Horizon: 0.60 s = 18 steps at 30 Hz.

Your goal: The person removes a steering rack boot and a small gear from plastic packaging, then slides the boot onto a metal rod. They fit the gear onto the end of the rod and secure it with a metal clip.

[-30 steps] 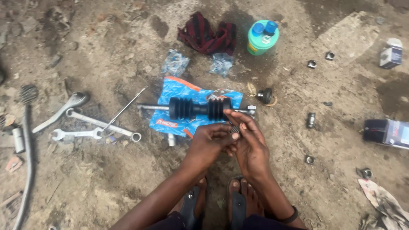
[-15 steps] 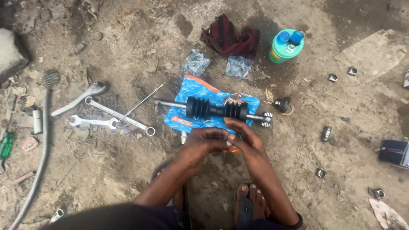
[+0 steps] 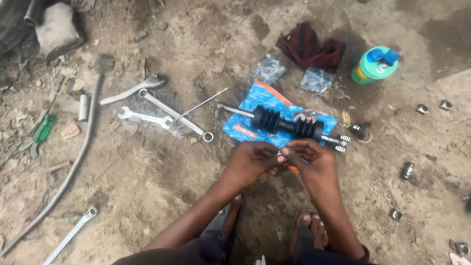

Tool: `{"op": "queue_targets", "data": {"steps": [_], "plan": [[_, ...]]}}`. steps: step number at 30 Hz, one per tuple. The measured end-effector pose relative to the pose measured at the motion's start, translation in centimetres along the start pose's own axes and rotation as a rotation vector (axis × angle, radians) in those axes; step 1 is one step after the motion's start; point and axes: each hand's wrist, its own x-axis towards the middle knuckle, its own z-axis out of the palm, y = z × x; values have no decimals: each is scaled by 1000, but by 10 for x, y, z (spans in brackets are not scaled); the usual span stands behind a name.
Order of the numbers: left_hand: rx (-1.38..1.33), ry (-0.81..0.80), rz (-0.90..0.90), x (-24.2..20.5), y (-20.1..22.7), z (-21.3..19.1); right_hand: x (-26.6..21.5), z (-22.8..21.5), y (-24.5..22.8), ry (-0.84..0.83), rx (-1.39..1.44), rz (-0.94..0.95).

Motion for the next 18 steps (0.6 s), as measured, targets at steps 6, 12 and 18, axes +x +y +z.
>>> {"op": "queue_targets", "data": {"steps": [6,12,18], "plan": [[-50,-171,-194,-3,-4,-10,-13,0,-3,22,-313,-41],[-131,-156,-234,0,-19,-30,-1,12,3,-62,-368,19],[-66,-105,-227,7,-15,-56,29,25,8,-200,-264,18]]}}
